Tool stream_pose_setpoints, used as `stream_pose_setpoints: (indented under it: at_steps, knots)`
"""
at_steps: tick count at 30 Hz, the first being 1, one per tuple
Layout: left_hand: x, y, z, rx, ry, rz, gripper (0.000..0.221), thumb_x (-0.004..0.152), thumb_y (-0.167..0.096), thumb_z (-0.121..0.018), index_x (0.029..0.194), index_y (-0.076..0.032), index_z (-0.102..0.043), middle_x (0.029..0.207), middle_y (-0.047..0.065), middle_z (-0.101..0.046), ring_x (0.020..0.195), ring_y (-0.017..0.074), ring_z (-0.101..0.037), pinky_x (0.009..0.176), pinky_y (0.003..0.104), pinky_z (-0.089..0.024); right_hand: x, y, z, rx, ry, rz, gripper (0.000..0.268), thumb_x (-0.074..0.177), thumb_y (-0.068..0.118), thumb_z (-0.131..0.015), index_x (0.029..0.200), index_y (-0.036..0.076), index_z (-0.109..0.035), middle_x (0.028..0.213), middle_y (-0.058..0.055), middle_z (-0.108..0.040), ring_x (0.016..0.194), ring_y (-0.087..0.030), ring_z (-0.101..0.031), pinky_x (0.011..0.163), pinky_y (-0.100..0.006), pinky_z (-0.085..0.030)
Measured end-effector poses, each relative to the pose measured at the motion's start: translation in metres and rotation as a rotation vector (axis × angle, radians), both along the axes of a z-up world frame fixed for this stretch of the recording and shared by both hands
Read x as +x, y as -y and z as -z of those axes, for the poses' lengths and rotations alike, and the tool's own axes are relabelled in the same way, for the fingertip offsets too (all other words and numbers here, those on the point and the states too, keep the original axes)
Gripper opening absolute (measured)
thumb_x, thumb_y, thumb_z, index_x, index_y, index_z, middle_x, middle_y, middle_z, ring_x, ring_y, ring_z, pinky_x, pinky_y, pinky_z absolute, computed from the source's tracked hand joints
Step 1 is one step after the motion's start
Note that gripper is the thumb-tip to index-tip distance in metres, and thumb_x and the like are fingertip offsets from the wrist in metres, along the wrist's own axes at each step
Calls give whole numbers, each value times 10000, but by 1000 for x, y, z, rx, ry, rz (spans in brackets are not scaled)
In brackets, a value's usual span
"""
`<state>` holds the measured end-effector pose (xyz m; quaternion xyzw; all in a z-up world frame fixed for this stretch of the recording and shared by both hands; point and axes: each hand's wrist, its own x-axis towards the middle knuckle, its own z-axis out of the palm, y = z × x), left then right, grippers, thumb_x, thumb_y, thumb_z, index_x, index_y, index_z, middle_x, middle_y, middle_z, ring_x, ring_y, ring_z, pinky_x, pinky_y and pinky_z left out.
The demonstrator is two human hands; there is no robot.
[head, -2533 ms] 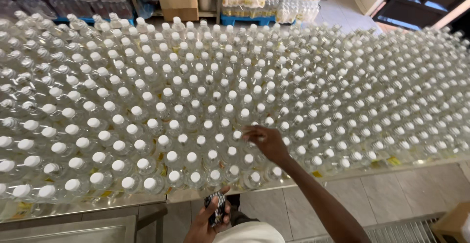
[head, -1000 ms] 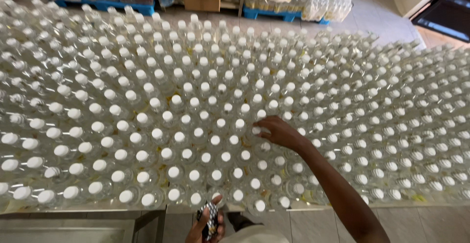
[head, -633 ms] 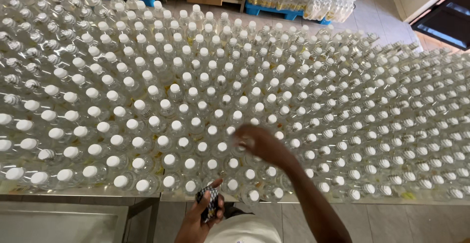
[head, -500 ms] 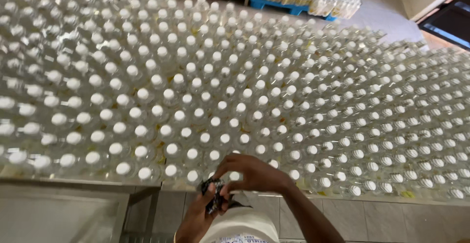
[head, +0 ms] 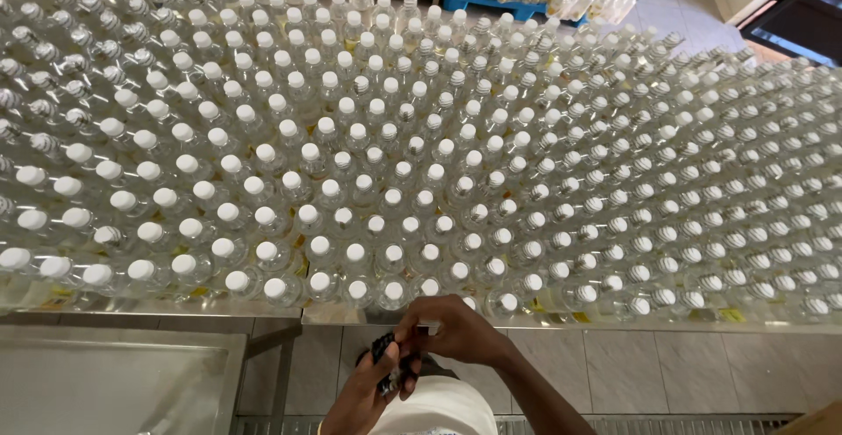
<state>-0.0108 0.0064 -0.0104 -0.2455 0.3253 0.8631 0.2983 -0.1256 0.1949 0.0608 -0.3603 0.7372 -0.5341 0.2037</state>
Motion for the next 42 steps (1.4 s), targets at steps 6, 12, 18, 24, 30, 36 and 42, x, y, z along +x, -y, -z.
stream_pose_setpoints:
  at_steps: [6, 12, 18, 24, 30, 36, 42]
  knots:
    - [16, 13, -16, -40, 214, -31, 424, 1047, -422, -661, 1244, -48, -623, 970, 195, -604, 757, 309, -547, 711, 459, -418, 31, 9, 24, -14, -86, 10, 99, 986, 95, -845, 1075, 136, -832, 939, -20, -794, 824, -166, -756, 733, -316, -566]
    - [48, 26, 11, -8, 101, -183, 444, 1094, -372, -596, 1295, 22, -625, 929, 227, -618, 707, 287, -535, 611, 383, -405, 50, 35, 36, -69, -225, -25, 177, 1014, 26, -786, 1160, 121, -818, 949, -58, -815, 817, -217, -782, 703, -364, -578]
    - [72, 47, 20, 132, 48, -365, 643, 1069, -399, -577, 1603, -44, -539, 951, 159, -602, 722, 262, -559, 624, 406, -423, 41, 52, 53, -3, -208, 117, 219, 951, -77, -752, 1030, 125, -788, 1110, -45, -868, 1051, -214, -860, 925, -373, -680]
    - [92, 66, 18, 105, -28, -514, 662, 1080, -386, -566, 1620, -4, -540, 937, 126, -601, 709, 210, -538, 606, 350, -436, -9, 109, 32, -1, -193, 294, 198, 1035, 117, -714, 1207, 77, -802, 1268, -118, -825, 1079, -266, -846, 881, -376, -741]
    - [102, 66, 29, 140, -101, -574, 653, 1065, -379, -594, 1602, -10, -555, 932, 128, -601, 701, 197, -542, 584, 308, -432, -54, 150, 82, 167, -177, 183, 263, 1076, 191, -677, 1318, 136, -762, 1238, -50, -840, 1139, -264, -821, 868, -419, -669]
    - [112, 80, 17, 101, -75, -620, 701, 1047, -424, -603, 1621, -25, -549, 926, 110, -624, 713, 190, -565, 591, 327, -446, -54, 143, 57, 333, -163, 12, 323, 1091, 190, -631, 1389, 122, -738, 1363, -88, -796, 1180, -284, -797, 941, -438, -641]
    - [114, 79, 15, 98, -55, -619, 702, 1043, -426, -606, 1610, -15, -550, 944, 116, -612, 733, 199, -558, 618, 334, -438, -66, 135, 61, 259, -189, -113, 271, 1012, 66, -733, 1276, 94, -782, 1348, -96, -798, 1225, -281, -783, 969, -426, -670]
